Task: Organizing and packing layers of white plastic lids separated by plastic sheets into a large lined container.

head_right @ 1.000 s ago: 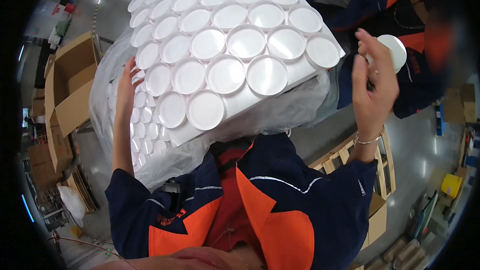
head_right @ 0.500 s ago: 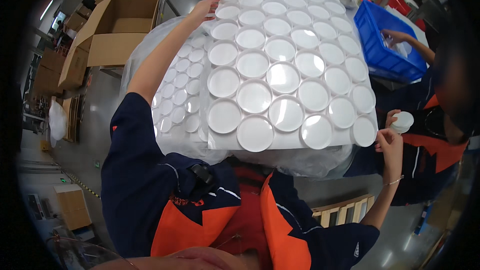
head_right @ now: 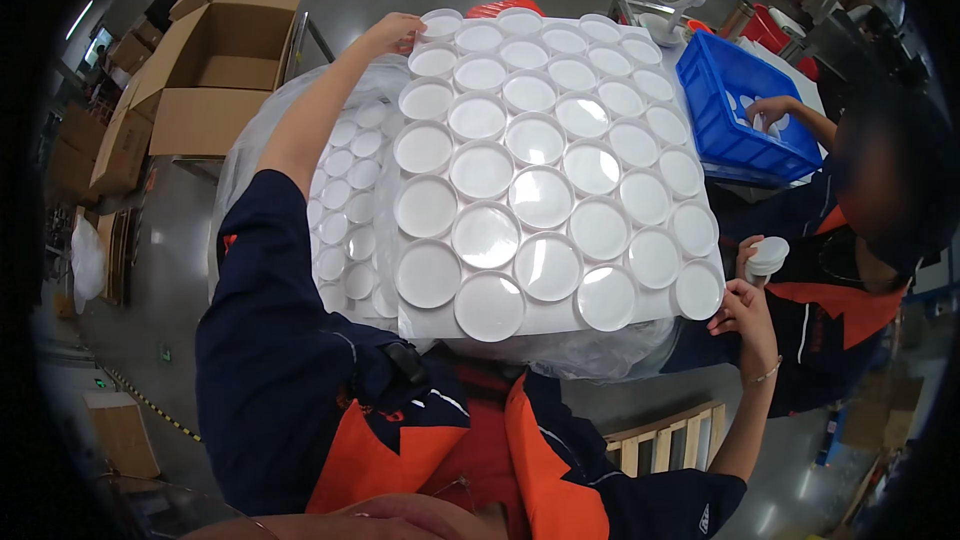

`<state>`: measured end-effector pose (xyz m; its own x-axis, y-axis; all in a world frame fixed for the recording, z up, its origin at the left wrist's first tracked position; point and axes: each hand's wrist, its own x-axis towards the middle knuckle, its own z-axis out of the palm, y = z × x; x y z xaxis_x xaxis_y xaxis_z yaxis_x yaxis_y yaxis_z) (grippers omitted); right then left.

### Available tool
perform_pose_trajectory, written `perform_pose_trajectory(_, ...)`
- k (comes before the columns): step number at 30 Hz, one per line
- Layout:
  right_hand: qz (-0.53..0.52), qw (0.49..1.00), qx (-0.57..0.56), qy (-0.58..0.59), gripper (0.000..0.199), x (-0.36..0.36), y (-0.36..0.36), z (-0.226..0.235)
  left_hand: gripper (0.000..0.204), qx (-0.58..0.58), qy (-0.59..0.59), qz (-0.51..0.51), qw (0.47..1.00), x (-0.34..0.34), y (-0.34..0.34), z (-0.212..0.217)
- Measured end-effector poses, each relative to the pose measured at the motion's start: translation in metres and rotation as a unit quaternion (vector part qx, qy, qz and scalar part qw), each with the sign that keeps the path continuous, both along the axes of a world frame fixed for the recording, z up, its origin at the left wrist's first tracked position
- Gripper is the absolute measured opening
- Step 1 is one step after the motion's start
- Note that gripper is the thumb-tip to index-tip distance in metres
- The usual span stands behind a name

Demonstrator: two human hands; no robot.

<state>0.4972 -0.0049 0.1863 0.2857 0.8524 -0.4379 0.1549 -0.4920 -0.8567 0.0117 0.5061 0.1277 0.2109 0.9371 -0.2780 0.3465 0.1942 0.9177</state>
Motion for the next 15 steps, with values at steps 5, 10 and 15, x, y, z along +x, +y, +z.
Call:
perform_pose_trajectory(5,-0.027,1.000,0.012,-0.002,0.016,0.009,-0.005,-0.015,0.035,-0.012,-0.020,-0.054,0.998,-0.008,-0.003,0.006)
perform_pose_trajectory(10,-0.050,0.998,0.019,0.020,0.016,0.007,-0.008,-0.018,0.022,-0.048,0.002,-0.035,0.998,0.004,-0.008,0.020)
perform_pose_trajectory(15,-0.069,0.996,0.047,0.010,0.014,-0.006,-0.002,-0.005,0.026,-0.005,0.017,0.045,0.999,0.001,0.011,0.023)
